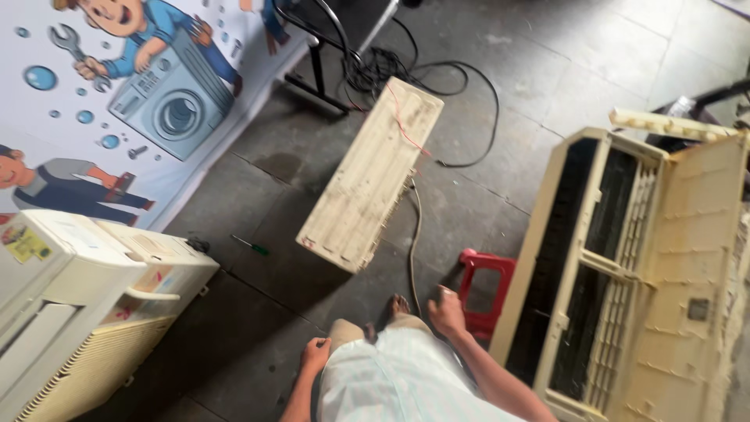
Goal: The person works on a split air conditioner indoor unit placed on the floor, first handling the open unit, then using a screwdriver to unscrew and pry the plastic cover from multiple sides. They reposition the unit, remove the front panel, and continue unscrewing internal components.
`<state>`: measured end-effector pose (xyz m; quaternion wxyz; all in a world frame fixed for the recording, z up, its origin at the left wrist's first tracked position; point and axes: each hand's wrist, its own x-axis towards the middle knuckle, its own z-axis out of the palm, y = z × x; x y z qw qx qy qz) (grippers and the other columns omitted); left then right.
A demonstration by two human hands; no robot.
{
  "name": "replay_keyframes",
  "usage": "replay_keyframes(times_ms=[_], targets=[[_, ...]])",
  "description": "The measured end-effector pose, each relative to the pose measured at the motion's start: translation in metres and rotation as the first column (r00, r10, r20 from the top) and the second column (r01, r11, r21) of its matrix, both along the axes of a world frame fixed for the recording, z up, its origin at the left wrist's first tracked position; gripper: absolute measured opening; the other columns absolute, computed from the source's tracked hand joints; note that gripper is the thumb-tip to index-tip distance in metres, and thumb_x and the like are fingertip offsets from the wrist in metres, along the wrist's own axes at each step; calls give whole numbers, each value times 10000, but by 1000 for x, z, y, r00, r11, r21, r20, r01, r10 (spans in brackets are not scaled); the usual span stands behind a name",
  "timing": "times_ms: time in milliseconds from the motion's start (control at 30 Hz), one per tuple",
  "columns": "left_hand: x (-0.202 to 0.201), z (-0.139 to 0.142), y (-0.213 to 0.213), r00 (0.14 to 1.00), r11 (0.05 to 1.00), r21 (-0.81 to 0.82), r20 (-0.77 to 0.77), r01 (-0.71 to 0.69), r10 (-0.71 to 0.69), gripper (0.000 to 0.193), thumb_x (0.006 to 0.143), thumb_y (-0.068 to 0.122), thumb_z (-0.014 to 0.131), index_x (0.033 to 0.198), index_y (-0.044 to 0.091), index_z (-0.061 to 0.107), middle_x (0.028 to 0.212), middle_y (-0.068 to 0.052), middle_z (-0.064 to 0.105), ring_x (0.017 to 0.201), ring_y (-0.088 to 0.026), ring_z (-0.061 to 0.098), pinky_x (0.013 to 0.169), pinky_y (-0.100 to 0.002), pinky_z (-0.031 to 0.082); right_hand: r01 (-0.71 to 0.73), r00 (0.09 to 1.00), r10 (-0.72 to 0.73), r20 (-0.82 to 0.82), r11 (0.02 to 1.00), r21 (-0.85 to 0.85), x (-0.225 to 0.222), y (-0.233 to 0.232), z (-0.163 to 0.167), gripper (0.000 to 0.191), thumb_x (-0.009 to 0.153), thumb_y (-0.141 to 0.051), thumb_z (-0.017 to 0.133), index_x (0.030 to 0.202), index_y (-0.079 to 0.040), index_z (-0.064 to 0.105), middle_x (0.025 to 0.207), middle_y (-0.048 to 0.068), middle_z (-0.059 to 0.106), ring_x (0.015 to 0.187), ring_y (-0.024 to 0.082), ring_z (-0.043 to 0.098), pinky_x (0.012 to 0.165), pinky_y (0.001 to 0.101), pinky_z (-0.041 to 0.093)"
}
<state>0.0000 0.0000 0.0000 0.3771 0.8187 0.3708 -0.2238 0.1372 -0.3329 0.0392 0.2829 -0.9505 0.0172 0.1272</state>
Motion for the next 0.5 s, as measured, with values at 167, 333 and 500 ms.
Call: replay_keyframes(times_ms=[167,333,500], targets=[[12,-29,65,988,993,-27,96,-117,120,412,896,465,684,1084,105,754,1043,-141,785,1011,-332,747,870,-431,583,-281,959,285,-4,948,153,33,100,-22,559,879,-195,690,1396,-81,511,1272,229,573,1223,415,541,1029,459,457],[34,-95,179,979,996,-52,184,-73,81,386,842,456,734,1031,125,797,1067,-116,784,1046,-297,743,906,-412,572,-315,949,309,64,940,131,67,219,-54,564,850,-232,737,1372,-119,557,1260,194,586,1200,386,558,1020,446,475],[62,-154,300,989,990,-66,88,124,-118,376,862,463,724,1021,127,781,1056,-108,790,1052,-279,753,933,-399,569,-98,974,62,217,982,158,97,310,-112,483,841,-220,767,1291,-102,637,1288,194,587,1215,386,553,1011,474,465]])
